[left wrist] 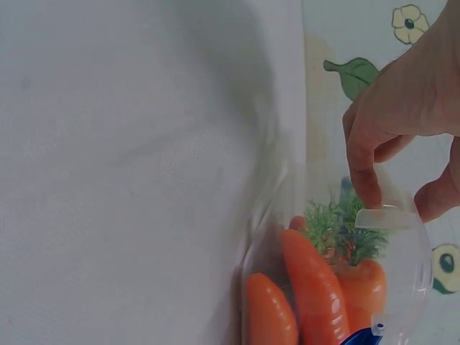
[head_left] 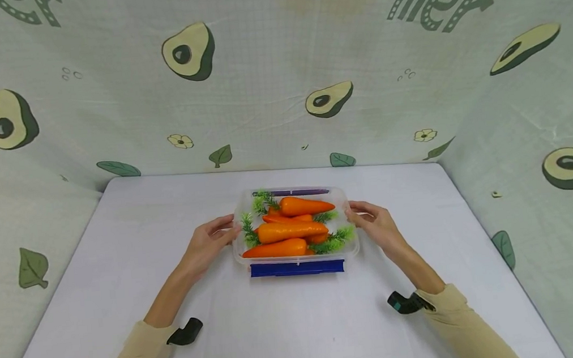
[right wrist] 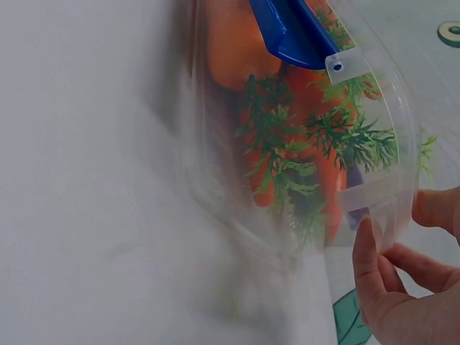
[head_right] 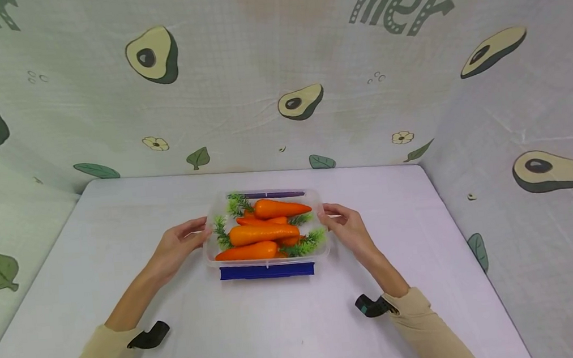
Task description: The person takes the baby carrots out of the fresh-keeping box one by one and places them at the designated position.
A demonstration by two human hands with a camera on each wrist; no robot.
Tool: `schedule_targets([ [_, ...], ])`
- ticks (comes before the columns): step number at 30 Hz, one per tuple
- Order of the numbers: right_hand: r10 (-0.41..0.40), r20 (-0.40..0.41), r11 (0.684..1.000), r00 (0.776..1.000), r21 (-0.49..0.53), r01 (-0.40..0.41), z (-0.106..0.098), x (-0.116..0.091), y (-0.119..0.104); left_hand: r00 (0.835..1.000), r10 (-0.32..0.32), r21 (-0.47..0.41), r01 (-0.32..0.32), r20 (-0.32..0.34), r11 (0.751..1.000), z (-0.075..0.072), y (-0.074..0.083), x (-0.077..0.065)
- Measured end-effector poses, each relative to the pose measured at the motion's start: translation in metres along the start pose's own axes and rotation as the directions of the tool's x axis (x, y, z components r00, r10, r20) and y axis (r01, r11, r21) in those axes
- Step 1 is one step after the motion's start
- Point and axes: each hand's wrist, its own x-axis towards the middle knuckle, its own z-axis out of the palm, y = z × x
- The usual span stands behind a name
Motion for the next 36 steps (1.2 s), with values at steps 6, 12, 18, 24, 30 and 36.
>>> schedule_targets([
  [6, -0.008, 0.018, 1.0, 1.0, -0.01, 0.008, 0.004, -0.006, -0.001, 1.0, -0.019, 0.015, 0.019, -0.002, 1.0, -0.004, -0.001, -0.011],
  [12, -0.021, 0.042, 0.999, 0.999, -0.043, 0.023, 0.007, -0.007, -0.002, 1.0, -0.008, 0.011, 0.008, 0.0, 1.0, -0.007, -0.002, -0.019],
  [18, -0.037, 0.073, 0.985, 0.997, -0.168, 0.049, 0.003, -0.006, -0.008, 0.999, -0.012, -0.002, 0.012, -0.03, 1.0, -0.004, -0.001, -0.017],
  [24, -0.124, 0.073, 0.954, 0.99, -0.267, 0.139, 0.001, -0.003, -0.018, 0.998, 0.004, -0.011, -0.004, -0.067, 1.0, -0.002, 0.001, -0.011],
  [30, -0.249, 0.102, 0.916, 0.963, -0.3, 0.268, 0.004, 0.004, -0.036, 0.997, 0.015, -0.006, -0.015, -0.077, 1.0, -0.003, -0.001, 0.0],
  [36, -0.363, 0.204, 0.849, 0.909, -0.33, 0.413, 0.014, 0.01, -0.055, 0.998, 0.004, -0.011, -0.004, -0.07, 1.0, -0.002, -0.002, 0.011],
])
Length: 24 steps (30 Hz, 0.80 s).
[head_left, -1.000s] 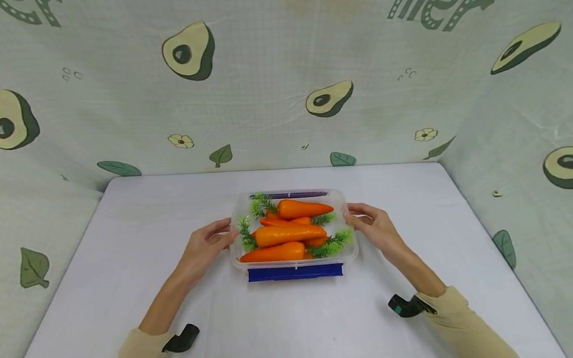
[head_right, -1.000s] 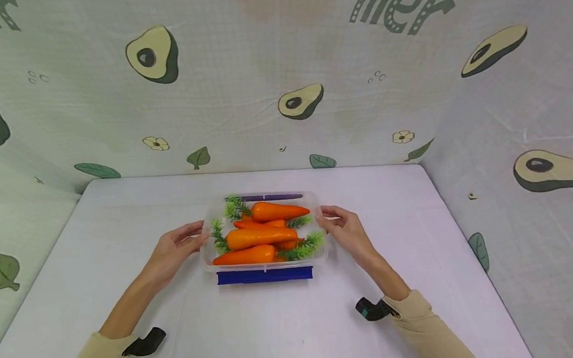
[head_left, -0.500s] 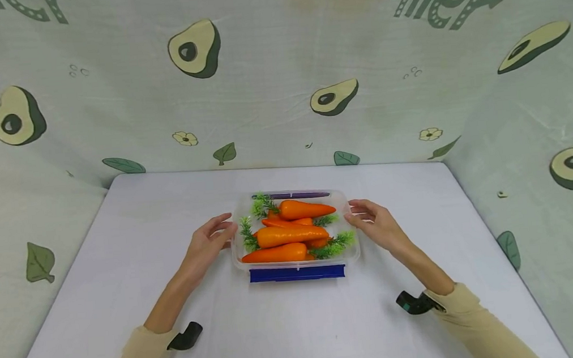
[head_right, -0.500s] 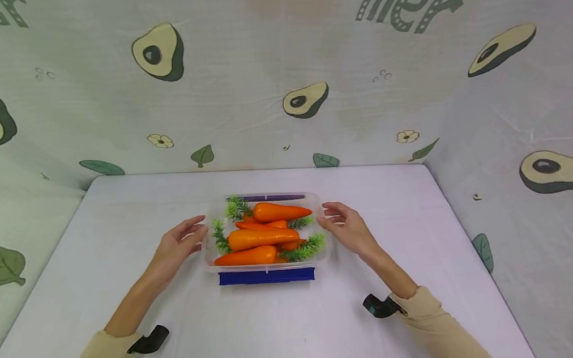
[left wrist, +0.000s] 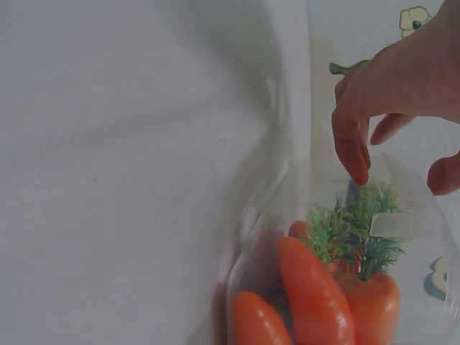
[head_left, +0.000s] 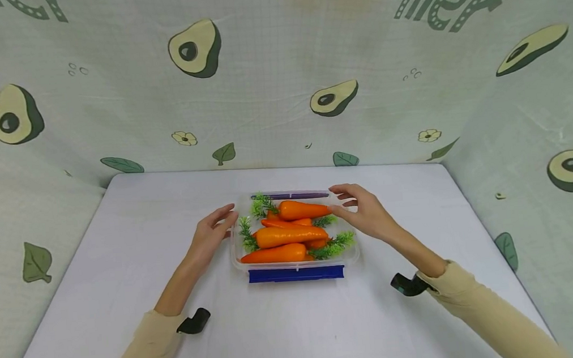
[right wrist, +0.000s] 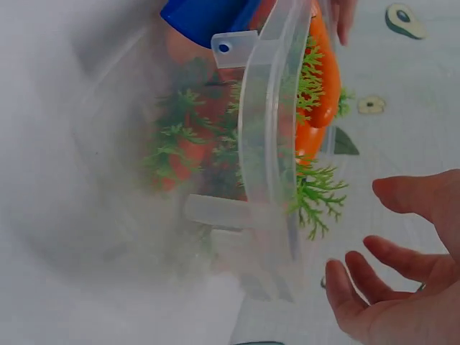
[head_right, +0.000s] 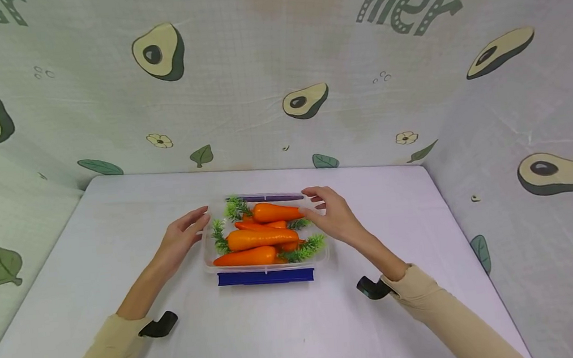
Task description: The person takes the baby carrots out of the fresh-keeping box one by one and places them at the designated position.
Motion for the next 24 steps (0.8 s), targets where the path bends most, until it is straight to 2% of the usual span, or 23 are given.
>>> schedule_targets([
  [5, -0.108, 0.1, 0.99, 0.989, -0.075, 0.116, 0.006, 0.016, -0.015, 1.0, -0.018, -0.006, 0.018, -0.005, 1.0, 0.0, 0.0, 0.005],
  [9, -0.142, 0.201, 0.979, 0.969, -0.115, 0.167, 0.011, 0.029, -0.026, 1.0, -0.021, -0.022, 0.021, -0.003, 1.0, -0.001, 0.002, 0.007],
  [16, -0.103, 0.364, 0.974, 0.925, -0.15, 0.168, 0.018, 0.045, -0.034, 0.999, -0.044, -0.051, 0.045, 0.007, 0.998, 0.0, 0.006, 0.011],
  [24, 0.002, 0.462, 0.956, 0.887, -0.261, 0.134, 0.033, 0.056, -0.037, 0.997, -0.072, -0.072, 0.074, 0.019, 0.995, -0.001, 0.007, 0.014],
])
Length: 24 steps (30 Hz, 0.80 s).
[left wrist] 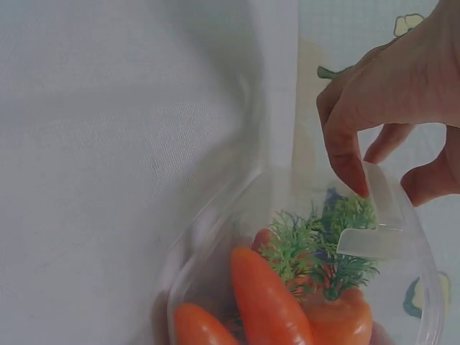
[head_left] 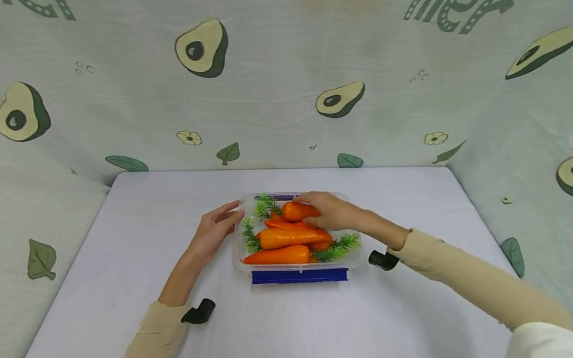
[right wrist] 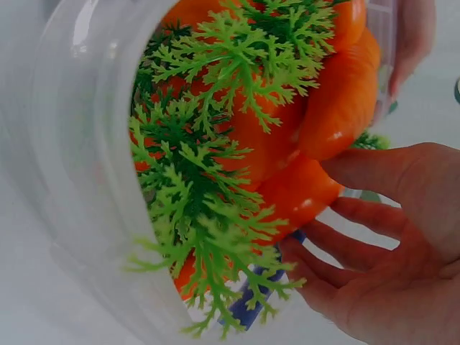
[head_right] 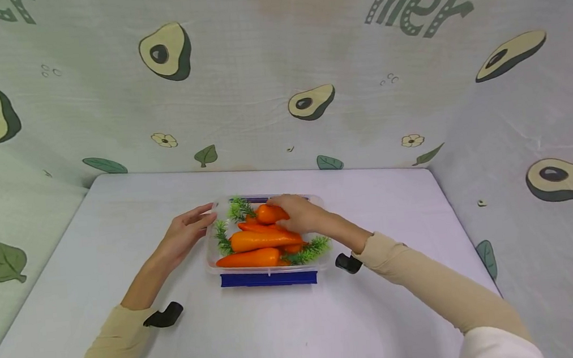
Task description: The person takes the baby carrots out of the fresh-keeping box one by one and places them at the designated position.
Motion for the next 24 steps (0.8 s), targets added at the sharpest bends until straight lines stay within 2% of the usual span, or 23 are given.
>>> schedule_targets([
  [5, 0.011, 0.037, 0.998, 0.999, -0.057, -0.009, 0.004, 0.007, -0.001, 1.0, 0.001, -0.002, -0.001, 0.006, 1.0, 0.0, 0.001, -0.001],
  [9, -0.015, 0.037, 0.995, 0.999, -0.093, 0.018, 0.006, 0.011, -0.001, 1.0, -0.005, -0.015, 0.005, 0.006, 1.0, 0.0, 0.0, -0.002],
  [17, -0.104, -0.013, 0.989, 0.994, -0.107, 0.102, 0.006, 0.016, 0.007, 1.0, -0.007, -0.028, 0.007, -0.005, 1.0, 0.003, 0.001, -0.001],
  [24, -0.184, -0.083, 0.98, 0.979, -0.09, 0.176, 0.0, 0.014, 0.011, 1.0, 0.003, -0.031, -0.003, -0.005, 1.0, 0.0, -0.001, -0.001],
])
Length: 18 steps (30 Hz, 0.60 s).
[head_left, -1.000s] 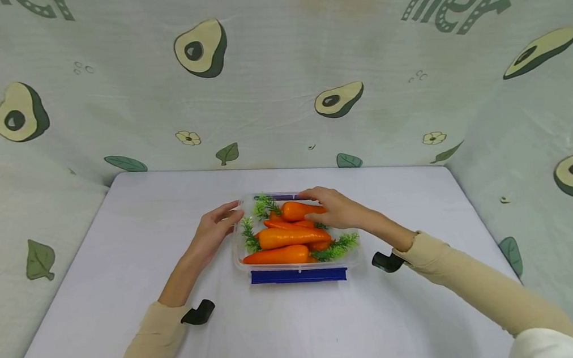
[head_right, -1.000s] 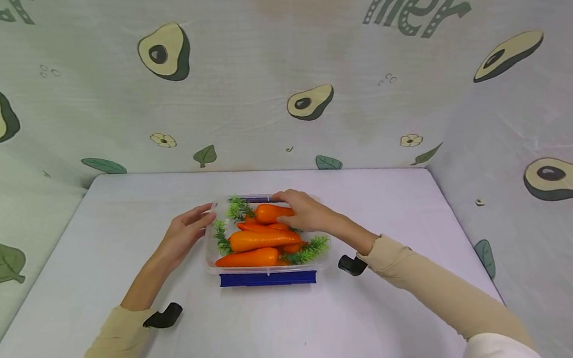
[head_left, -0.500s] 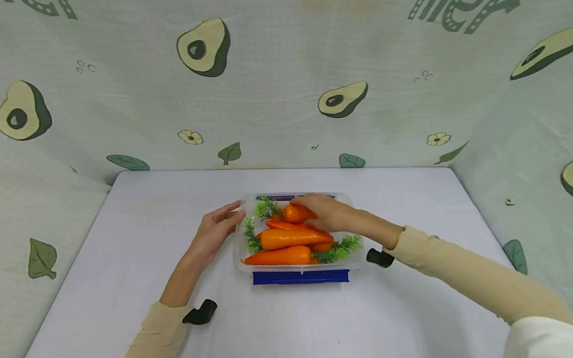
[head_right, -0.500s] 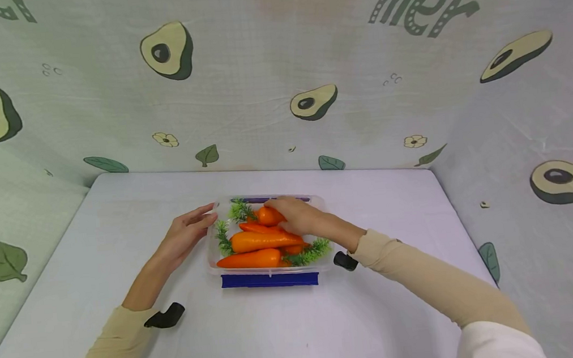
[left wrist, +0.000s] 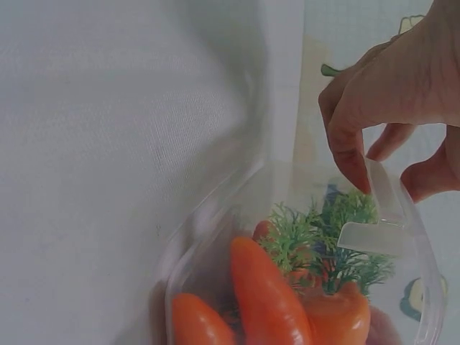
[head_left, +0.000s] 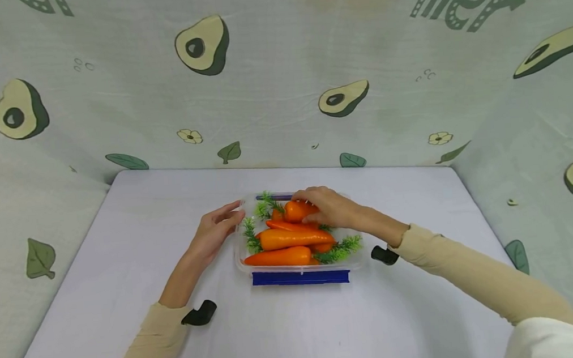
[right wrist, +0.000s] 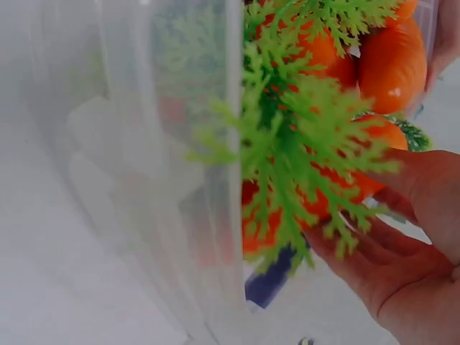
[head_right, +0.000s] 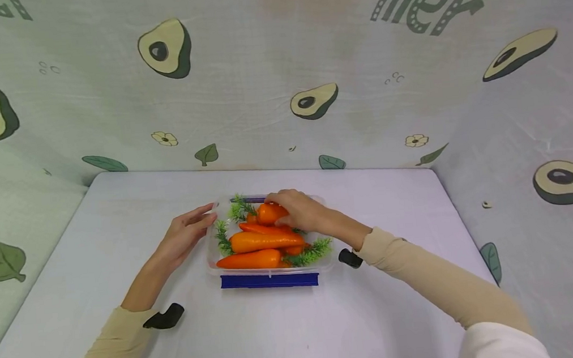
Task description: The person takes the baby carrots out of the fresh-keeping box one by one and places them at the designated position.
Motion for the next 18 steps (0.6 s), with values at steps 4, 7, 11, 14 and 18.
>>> schedule_targets([
  [4, -0.032, -0.062, 0.999, 0.998, 0.023, 0.033, -0.007, -0.006, 0.001, 1.0, 0.0, 0.007, 0.0, 0.0, 1.0, 0.001, 0.001, -0.001],
  [7, -0.053, -0.105, 0.998, 0.993, 0.03, 0.057, -0.013, -0.01, 0.002, 1.0, -0.01, 0.005, 0.01, -0.002, 1.0, 0.001, 0.002, -0.001],
  [11, -0.051, -0.152, 0.996, 0.987, 0.058, 0.061, -0.023, -0.016, 0.001, 1.0, -0.01, 0.004, 0.01, -0.003, 1.0, 0.001, 0.002, -0.001],
  [14, -0.017, -0.175, 0.996, 0.984, 0.086, 0.033, -0.031, -0.021, 0.002, 1.0, -0.013, 0.009, 0.013, -0.003, 1.0, 0.001, 0.002, -0.001],
  [18, 0.038, -0.211, 0.994, 0.977, 0.111, -0.015, -0.041, -0.027, 0.006, 1.0, -0.016, 0.012, 0.016, 0.001, 1.0, 0.001, 0.002, -0.002],
])
